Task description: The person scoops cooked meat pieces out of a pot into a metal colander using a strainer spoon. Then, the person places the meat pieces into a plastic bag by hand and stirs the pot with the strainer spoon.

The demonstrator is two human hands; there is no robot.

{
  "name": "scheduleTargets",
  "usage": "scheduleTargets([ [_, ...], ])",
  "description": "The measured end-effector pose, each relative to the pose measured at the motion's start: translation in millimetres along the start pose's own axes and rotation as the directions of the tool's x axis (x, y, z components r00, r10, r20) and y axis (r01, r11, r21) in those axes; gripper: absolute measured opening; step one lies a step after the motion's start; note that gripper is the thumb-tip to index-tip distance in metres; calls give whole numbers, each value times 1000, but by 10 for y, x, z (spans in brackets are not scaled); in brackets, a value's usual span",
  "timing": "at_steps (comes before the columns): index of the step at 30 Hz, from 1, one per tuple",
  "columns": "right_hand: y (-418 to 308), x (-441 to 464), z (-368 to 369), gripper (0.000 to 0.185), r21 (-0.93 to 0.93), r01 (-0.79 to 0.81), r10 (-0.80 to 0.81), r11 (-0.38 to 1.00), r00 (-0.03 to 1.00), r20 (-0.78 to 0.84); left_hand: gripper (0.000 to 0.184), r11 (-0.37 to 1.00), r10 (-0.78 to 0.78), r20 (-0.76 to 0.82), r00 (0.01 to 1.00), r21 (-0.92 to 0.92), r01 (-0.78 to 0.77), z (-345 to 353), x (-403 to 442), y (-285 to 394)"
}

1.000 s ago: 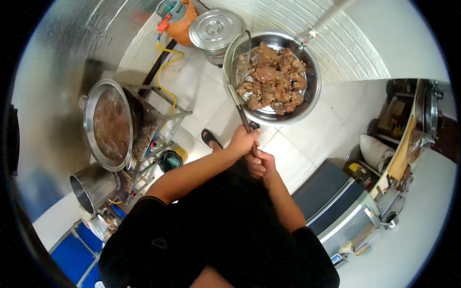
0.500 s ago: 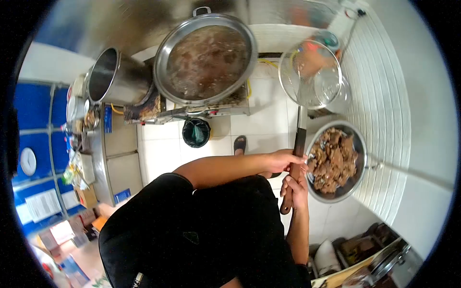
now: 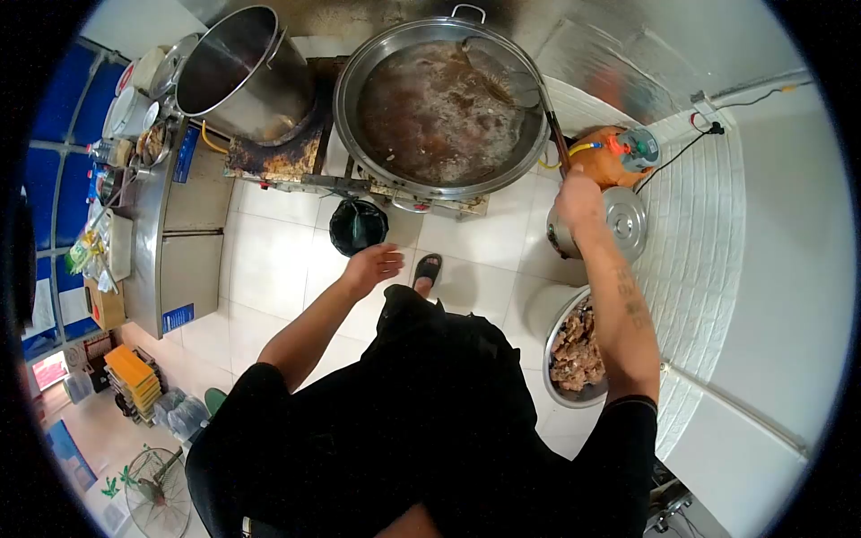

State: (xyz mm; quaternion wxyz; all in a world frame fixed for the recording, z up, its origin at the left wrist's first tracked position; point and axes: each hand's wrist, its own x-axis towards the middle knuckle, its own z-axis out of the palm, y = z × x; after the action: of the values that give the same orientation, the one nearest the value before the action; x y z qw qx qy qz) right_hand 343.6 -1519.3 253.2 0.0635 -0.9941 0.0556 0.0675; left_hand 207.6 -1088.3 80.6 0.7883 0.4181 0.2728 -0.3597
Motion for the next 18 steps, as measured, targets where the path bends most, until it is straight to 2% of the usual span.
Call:
scheduleTargets([
  [3,-144,185,76,29,-124,-33,41,992,997,64,41,994,-24,-141,990,-112,8,-362,-111,-174],
  [5,-32,266,368,27,-201,151,-123,968,982,144,40,987,-32,-152,988,-160,8,-477,-155,-335],
  [6,-81,255,352,27,-208,161,-130,965,979,154,39,981,-37,-162,986,-196,5,-519,-179,-419],
  [7,-500,81,7,23,-2,-84,79,996,934,350,39,978,-43,-165,985,-208,7,-532,-203,-488],
  [8,-767,-49,-185,20,143,-362,226,921,797,560,38,972,-60,-169,984,-234,19,-519,-226,-549],
  [9,-827,-98,-176,20,137,-359,225,923,794,565,38,966,-78,-173,982,-258,31,-506,-246,-593],
  [11,-895,-165,-152,14,315,-556,265,769,726,635,38,964,-90,-152,984,-263,48,-436,-259,-625],
  [12,-921,-184,-110,14,311,-557,266,770,723,638,37,959,-95,-156,983,-280,48,-399,-251,-630],
  [14,-976,-230,1,15,412,-693,220,591,631,744,37,950,-110,-154,982,-306,59,-292,-289,-547],
  [15,-1013,-238,42,15,409,-693,220,593,628,746,37,949,-112,-155,981,-309,60,-303,-268,-517],
  [17,-1175,-254,103,16,457,-767,93,450,550,830,39,959,2,-84,996,-281,-26,-345,-231,-467],
  [18,-1274,-269,125,16,461,-783,80,418,537,840,39,959,2,-91,996,-283,-27,-383,-215,-425],
])
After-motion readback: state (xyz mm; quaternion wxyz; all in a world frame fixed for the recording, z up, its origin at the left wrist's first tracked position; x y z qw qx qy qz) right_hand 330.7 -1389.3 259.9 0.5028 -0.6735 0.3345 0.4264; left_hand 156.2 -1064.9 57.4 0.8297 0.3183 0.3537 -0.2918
